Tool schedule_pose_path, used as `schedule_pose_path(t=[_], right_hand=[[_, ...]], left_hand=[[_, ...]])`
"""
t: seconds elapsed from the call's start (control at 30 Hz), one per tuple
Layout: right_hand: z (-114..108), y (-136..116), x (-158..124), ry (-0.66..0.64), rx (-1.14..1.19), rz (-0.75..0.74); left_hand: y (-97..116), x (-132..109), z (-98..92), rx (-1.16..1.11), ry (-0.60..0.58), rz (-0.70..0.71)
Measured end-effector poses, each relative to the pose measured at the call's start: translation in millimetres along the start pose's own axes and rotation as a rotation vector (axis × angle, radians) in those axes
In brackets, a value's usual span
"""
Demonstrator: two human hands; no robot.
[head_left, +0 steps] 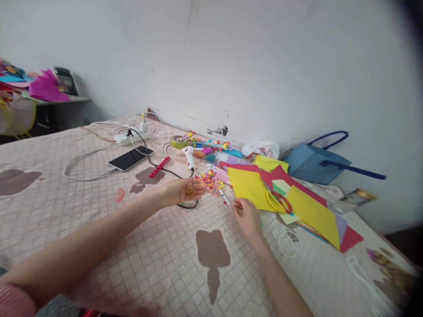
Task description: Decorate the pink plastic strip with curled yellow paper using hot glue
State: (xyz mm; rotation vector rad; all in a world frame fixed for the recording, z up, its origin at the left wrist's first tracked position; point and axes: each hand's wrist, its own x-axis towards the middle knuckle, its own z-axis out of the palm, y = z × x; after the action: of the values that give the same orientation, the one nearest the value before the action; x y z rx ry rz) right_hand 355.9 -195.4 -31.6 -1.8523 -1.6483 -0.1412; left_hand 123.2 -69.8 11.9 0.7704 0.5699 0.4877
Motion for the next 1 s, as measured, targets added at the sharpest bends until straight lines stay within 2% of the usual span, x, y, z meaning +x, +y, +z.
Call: schedule_pose_path(t=[0.13,0.3,0.43,0.6,0.87,1.0], right_hand=[[-2,-25,-1,0.018,0.205,-0.032],[-3,-56,-7,-0.011,0.332,-0.085],[-4,-70,-11,-0.017,0.431,-0.112],[-3,-76,-15,-0.052,0.457,-0.157],[2,-76,-15,-0.136,0.444,-0.242],[3,-76,-15,-0.131,0.435,-0.258]], left_hand=[[-6,-2,1.2,0.019,-0.092,-0.025],[-13,-9,2.3,0.080,-0.265,-0.019],[-19,-11,4.7,0.152,-0.373,-0.037],[-29,-14,11.0,0.233,-0.472,-0.081],[-39,-15,14.0,0.353,-0.510,-0.077],[-39,-17,15.8,0.383,-0.538,-0.095]])
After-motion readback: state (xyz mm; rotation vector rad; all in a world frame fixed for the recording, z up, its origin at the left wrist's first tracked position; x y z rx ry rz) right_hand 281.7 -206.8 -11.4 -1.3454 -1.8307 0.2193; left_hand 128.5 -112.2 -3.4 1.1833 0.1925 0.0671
